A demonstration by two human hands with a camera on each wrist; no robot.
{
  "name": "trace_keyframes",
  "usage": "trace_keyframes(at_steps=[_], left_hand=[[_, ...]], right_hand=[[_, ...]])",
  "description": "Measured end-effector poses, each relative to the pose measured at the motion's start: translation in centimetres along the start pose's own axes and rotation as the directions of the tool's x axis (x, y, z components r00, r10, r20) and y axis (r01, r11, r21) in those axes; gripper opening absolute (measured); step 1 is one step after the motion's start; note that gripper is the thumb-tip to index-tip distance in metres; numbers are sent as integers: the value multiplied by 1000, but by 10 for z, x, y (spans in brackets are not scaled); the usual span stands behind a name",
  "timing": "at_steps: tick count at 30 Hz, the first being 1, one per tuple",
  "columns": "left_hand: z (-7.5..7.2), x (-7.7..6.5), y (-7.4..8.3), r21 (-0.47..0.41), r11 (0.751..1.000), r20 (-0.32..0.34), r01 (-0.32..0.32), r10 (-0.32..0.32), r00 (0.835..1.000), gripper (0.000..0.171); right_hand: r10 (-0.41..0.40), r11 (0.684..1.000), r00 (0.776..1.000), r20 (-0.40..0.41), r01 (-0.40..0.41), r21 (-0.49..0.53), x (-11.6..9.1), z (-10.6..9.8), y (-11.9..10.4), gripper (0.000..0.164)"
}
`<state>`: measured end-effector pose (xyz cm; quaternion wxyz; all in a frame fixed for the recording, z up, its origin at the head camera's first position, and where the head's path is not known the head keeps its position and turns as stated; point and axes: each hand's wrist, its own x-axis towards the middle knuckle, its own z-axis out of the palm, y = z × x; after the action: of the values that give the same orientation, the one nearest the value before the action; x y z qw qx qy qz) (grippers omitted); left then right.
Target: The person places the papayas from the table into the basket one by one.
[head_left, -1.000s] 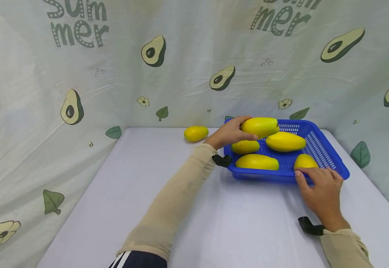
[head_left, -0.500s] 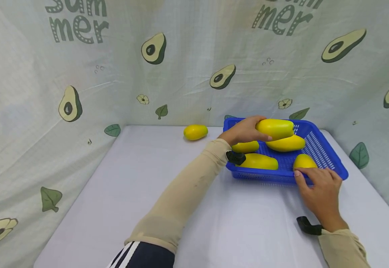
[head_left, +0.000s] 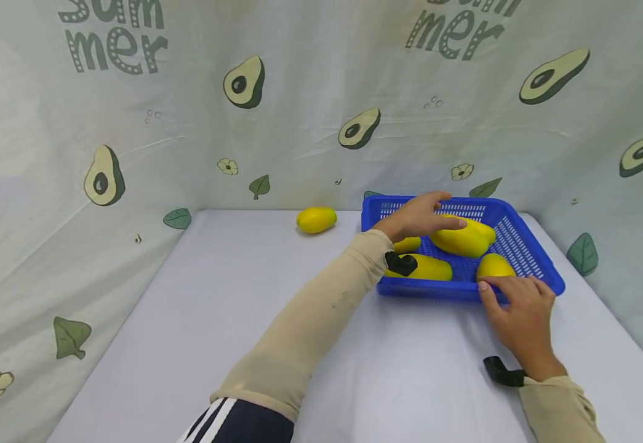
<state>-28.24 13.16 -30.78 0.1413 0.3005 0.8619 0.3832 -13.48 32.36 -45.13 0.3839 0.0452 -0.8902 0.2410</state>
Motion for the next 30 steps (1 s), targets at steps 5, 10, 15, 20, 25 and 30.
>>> trace_keyframes(at_steps=[5,10,15,20,25,30], left_hand=[[-13,-3,-14,-8,1000,-43,-4,4,999,51],[-30,-9,-33,-66,998,-63,-20,16,998,42],[-46,-14,-49,-45,998,-91,-34,29,995,36],[-60,-21,-66,-7,1000,-127,-10,9,992,33],[-68,-32,-88,7,1000,-143,23,-22,989,34],[-75,-41,-108,15,1000,-156,26,-23,987,36]], right_hand=[[-8,1000,1000,0,8,-2,0,0,-3,25],[-8,1000,1000,2,8,-8,-1,-1,-1,25],[-4,1000,1000,0,4,-15,-3,-1,0,26],[3,1000,1000,1,-3,-11,-3,-1,-1,26],[-1,1000,1000,-2,1,-4,-2,0,-1,26],[-5,1000,1000,-7,5,-3,-2,1,-1,26]])
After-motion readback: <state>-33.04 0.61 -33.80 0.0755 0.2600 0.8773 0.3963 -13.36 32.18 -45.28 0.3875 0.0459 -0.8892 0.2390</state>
